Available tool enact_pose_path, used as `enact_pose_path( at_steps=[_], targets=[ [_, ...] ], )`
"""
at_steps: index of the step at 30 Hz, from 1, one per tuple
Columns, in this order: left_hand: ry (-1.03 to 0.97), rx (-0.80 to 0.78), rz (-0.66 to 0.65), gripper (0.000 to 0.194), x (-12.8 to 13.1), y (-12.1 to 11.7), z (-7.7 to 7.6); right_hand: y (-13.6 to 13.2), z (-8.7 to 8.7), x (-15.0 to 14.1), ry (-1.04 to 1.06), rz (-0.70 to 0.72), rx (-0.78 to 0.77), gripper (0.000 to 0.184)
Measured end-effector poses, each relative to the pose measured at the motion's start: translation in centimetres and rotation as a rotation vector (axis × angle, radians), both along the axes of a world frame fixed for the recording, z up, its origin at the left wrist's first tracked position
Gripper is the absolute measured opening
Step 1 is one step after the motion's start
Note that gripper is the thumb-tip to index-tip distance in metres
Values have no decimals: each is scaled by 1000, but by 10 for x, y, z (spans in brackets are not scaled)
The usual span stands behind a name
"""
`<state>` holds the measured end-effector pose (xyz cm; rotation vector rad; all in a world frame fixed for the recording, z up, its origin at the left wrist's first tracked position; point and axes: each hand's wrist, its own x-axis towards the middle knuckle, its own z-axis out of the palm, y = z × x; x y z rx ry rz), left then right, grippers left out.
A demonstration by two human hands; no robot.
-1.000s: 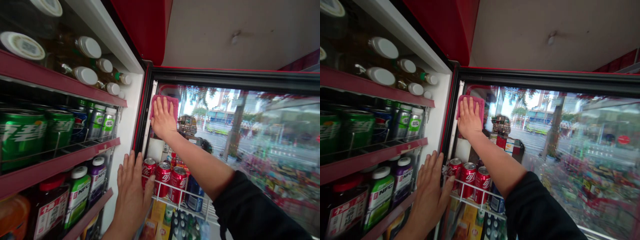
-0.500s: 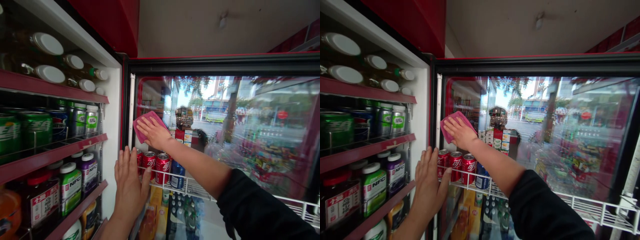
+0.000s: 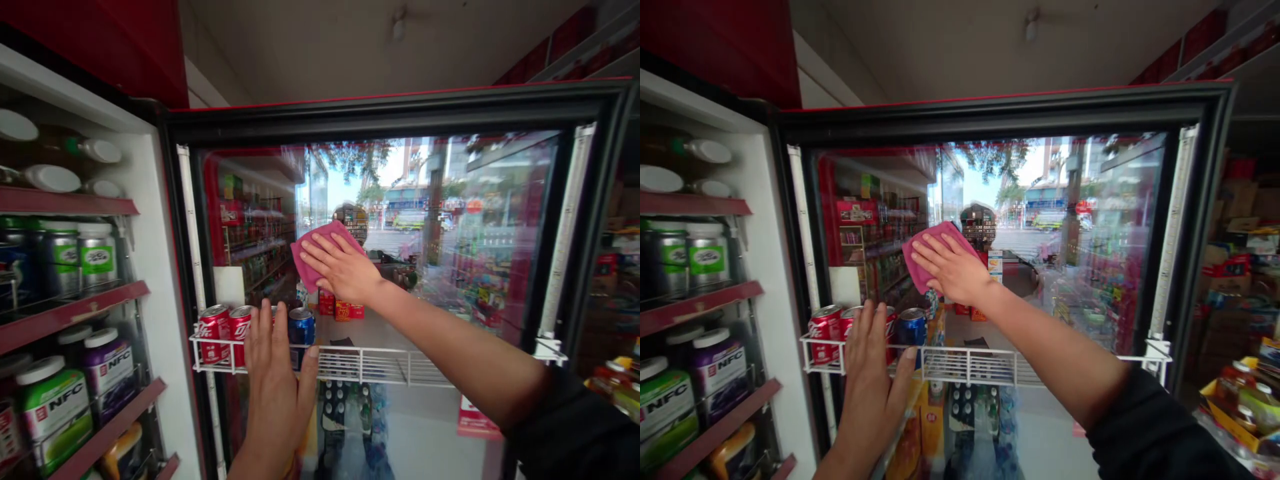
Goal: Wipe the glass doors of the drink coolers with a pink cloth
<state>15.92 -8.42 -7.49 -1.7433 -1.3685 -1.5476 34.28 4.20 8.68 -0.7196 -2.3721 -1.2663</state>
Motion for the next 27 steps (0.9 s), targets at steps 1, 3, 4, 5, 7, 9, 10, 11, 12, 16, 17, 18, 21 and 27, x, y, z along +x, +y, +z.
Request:
enact_pose_path(
  at_steps=[1, 3, 4, 5, 7, 9, 10, 11, 12, 16, 17, 18, 21, 27],
  targets=[
    [5, -1, -15, 85, 10, 1, 0, -1, -2, 16, 30, -15, -7, 72],
    [23, -6, -47, 85, 28, 3, 0, -4, -7, 49, 84, -45, -9, 73],
    [33, -9, -64, 85, 37, 5, 1, -5, -10, 65, 106, -63, -3, 75],
    [44, -11, -80, 85, 46, 7, 1, -6, -13, 82, 125, -83, 5, 76],
    [65, -15, -112, 85, 63, 11, 1, -10, -18, 114, 162, -131, 21, 77],
    [77, -20, -140, 86, 79, 15, 2, -14, -22, 147, 202, -184, 34, 77],
    [79, -23, -152, 86, 86, 17, 2, -16, -24, 162, 222, -211, 39, 77],
    [82, -26, -165, 86, 94, 19, 3, -18, -26, 178, 241, -235, 45, 77],
    [85, -25, -177, 86, 100, 21, 3, -20, -28, 193, 261, -259, 54, 77],
    [104, -15, -214, 85, 120, 28, 4, -24, -36, 250, 354, -340, 112, 77],
    [110, -14, -220, 85, 123, 28, 3, -25, -38, 263, 385, -357, 131, 77],
    [118, -12, -224, 86, 124, 29, 3, -24, -41, 274, 419, -374, 150, 77],
    [133, -13, -227, 88, 125, 31, 2, -22, -48, 296, 543, -409, 215, 78],
    [119, -11, -198, 87, 114, 35, 1, -16, -41, 249, 628, -380, 268, 82]
  ],
)
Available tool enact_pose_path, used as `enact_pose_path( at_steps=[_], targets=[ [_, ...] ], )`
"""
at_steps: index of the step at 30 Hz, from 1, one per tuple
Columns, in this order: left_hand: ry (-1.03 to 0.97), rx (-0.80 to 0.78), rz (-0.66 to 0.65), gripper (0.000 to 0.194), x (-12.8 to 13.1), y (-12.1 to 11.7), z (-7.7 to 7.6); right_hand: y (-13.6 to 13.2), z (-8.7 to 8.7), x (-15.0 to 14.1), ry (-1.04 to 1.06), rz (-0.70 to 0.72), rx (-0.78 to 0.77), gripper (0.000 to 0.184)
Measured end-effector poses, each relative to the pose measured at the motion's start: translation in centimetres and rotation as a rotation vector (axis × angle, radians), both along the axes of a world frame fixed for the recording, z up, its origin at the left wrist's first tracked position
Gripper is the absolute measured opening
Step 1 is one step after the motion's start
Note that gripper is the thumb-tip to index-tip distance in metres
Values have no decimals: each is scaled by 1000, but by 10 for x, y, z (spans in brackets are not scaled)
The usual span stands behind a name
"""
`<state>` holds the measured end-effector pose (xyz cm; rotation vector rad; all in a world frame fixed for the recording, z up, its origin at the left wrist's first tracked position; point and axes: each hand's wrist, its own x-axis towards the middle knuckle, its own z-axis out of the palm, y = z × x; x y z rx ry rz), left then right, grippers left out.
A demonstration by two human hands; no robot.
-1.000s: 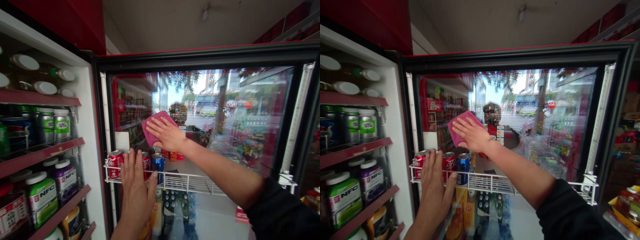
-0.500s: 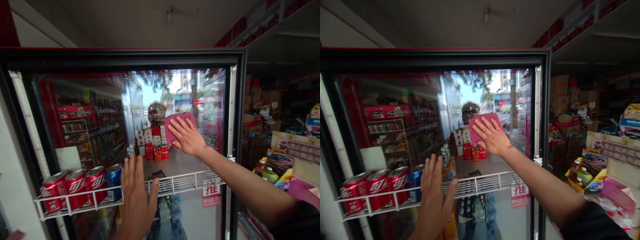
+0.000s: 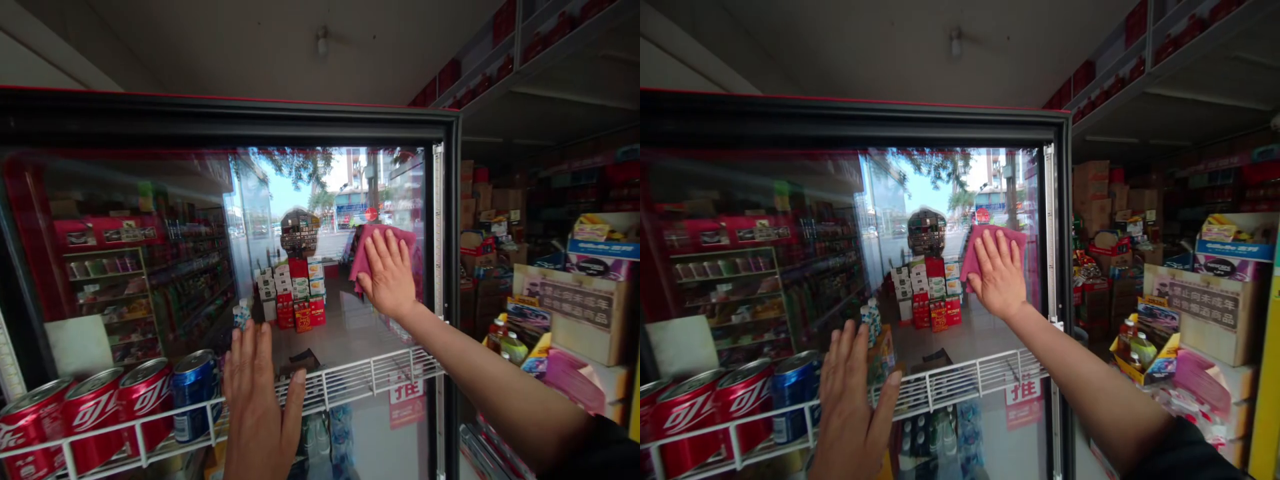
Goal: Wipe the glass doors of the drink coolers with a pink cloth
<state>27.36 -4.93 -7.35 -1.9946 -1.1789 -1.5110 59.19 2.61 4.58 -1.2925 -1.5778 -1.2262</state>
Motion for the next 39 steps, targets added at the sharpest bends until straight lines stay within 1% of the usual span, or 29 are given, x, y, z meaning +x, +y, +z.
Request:
enact_pose_path(
  at_steps=[2, 5, 7, 9, 11, 13, 15, 17, 20, 23, 28, 31, 34, 39],
  targets=[
    [-9, 17, 16, 87, -5, 1, 0, 4, 7, -36, -66, 55, -42, 84],
    [-25, 41, 36, 85, -15, 2, 0, 11, 14, -95, -229, 168, -132, 86],
    [-30, 50, 47, 84, -22, 1, 0, 16, 15, -134, -355, 231, -162, 83],
    [-38, 58, 65, 83, -29, -1, -2, 19, 14, -171, -490, 268, -156, 77],
    [-43, 47, 93, 84, -38, -3, -5, 20, 15, -205, -609, 256, -116, 68],
    [-38, 16, 118, 85, -46, -6, -7, 19, 17, -233, -690, 200, -65, 63],
    [-38, -6, 134, 85, -54, -9, -9, 17, 22, -251, -741, 143, -40, 63],
    [-47, -7, 143, 85, -59, -10, -10, 15, 28, -257, -782, 125, -42, 64],
    [-49, 1, 150, 85, -61, -10, -8, 13, 41, -249, -793, 130, -58, 64],
    [-35, 8, 143, 85, -55, -7, -7, 11, 60, -226, -726, 122, -89, 67],
    [-1, 13, 112, 88, -43, -2, -6, 7, 101, -167, -554, 118, -118, 75],
    [-2, 2, 104, 88, -37, 0, -6, 6, 120, -127, -447, 120, -103, 79],
    [-4, 0, 90, 87, -31, 2, -5, 7, 129, -88, -338, 116, -40, 81],
    [3, -3, 77, 85, -20, 5, -3, 8, 131, -26, -221, 67, 50, 81]
  ],
)
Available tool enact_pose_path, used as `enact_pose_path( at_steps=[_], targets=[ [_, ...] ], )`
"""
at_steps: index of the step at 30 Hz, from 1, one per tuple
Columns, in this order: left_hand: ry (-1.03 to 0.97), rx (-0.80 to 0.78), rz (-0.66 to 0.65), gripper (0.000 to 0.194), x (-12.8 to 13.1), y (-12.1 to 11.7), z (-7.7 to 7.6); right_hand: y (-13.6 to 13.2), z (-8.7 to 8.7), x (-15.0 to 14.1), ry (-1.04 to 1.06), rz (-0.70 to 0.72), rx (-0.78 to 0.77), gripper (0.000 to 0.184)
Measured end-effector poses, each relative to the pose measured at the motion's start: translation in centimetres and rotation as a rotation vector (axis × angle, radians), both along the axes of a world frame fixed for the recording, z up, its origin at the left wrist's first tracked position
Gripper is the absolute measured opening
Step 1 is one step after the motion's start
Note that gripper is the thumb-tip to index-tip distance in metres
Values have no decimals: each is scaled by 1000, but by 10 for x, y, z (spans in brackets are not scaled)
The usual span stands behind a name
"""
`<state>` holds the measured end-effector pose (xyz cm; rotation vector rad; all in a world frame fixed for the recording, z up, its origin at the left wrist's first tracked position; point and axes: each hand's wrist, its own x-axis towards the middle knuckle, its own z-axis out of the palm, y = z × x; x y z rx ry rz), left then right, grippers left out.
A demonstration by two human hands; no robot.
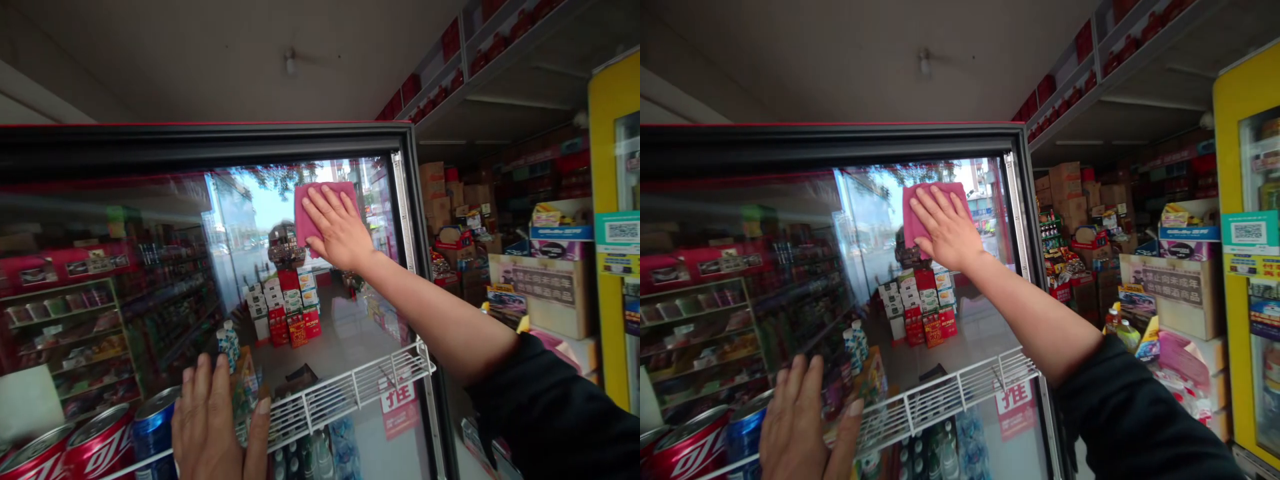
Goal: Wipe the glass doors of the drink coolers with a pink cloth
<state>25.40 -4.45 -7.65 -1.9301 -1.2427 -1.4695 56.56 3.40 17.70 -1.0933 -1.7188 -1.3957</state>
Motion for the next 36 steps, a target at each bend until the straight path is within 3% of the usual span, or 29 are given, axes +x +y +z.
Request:
enact_pose_path(
  at_steps=[5, 9, 12, 15, 19, 23, 28, 32, 36],
  targets=[
    [6, -4, -5, 86, 12, 3, 0, -2, -9, 61, 109, -54, 4, 83],
    [13, 5, -17, 86, 19, 3, 3, -10, -43, 79, 232, -100, 11, 82],
    [30, 5, -23, 87, 25, 2, 6, -16, -82, 67, 272, -128, 1, 79],
    [41, 9, -20, 88, 31, 1, 10, -21, -117, 45, 167, -105, -83, 80],
    [42, 55, -29, 87, 38, 3, 13, -19, -135, 6, -38, 0, -218, 82],
    [44, 55, -30, 86, 39, 5, 15, -10, -116, -37, -159, 117, -235, 81],
    [40, 86, -2, 85, 35, 8, 20, 0, -59, -73, -259, 170, -138, 75],
    [31, 112, 14, 84, 36, 11, 23, 0, -17, -67, -273, 148, -94, 75],
    [17, 175, 12, 82, 40, 12, 33, -3, 6, -35, -125, 110, -45, 77]
  ],
)
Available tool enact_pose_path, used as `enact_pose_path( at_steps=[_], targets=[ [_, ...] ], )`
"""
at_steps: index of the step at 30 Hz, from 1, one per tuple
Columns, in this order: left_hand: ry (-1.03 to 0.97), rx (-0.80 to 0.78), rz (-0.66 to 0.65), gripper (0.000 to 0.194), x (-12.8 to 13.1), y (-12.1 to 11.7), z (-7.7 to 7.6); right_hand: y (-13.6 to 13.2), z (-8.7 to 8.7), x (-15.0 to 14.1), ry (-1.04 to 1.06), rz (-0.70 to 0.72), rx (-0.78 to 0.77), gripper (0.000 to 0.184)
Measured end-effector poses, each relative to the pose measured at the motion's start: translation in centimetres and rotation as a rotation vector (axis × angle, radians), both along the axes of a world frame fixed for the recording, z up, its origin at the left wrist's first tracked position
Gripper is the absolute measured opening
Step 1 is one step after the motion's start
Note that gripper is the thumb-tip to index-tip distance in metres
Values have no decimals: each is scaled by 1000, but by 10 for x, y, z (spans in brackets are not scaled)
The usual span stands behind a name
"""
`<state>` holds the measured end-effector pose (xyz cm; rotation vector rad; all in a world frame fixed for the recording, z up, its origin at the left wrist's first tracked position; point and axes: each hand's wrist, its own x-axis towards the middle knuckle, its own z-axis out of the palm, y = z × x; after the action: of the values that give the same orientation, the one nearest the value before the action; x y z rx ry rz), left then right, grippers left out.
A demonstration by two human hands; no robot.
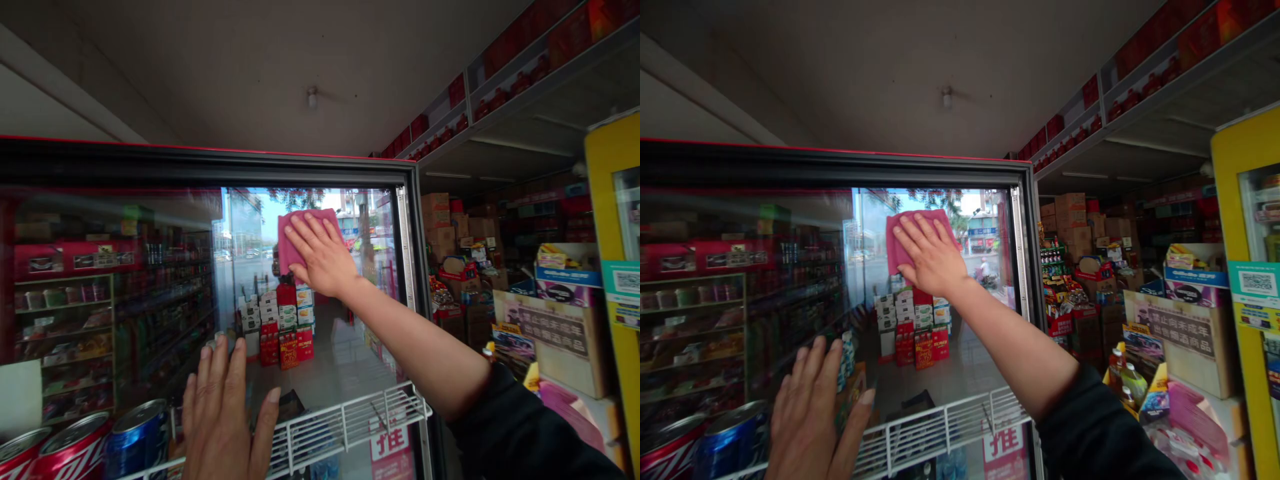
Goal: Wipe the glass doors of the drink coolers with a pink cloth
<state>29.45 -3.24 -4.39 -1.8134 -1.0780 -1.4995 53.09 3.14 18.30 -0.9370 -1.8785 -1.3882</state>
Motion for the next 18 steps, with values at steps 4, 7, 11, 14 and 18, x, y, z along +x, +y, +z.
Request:
enact_pose_path(
  at_steps=[4, 7, 11, 14, 18],
  targets=[
    [15, 6, 5, 82, -2, -2, 15, -4, 2, 47, 192, -101, 54, 77],
    [2, 4, 23, 82, -11, -3, 20, -6, -20, 72, 312, -178, 106, 77],
    [-10, -32, 62, 83, -27, -5, 12, -4, -76, 65, 401, -197, 157, 83],
    [-7, -51, 95, 82, -40, -6, 6, 0, -115, 32, 241, -122, 89, 87],
    [-15, -71, 127, 81, -64, -8, 4, 3, -139, -30, 43, -26, -26, 92]
  ],
)
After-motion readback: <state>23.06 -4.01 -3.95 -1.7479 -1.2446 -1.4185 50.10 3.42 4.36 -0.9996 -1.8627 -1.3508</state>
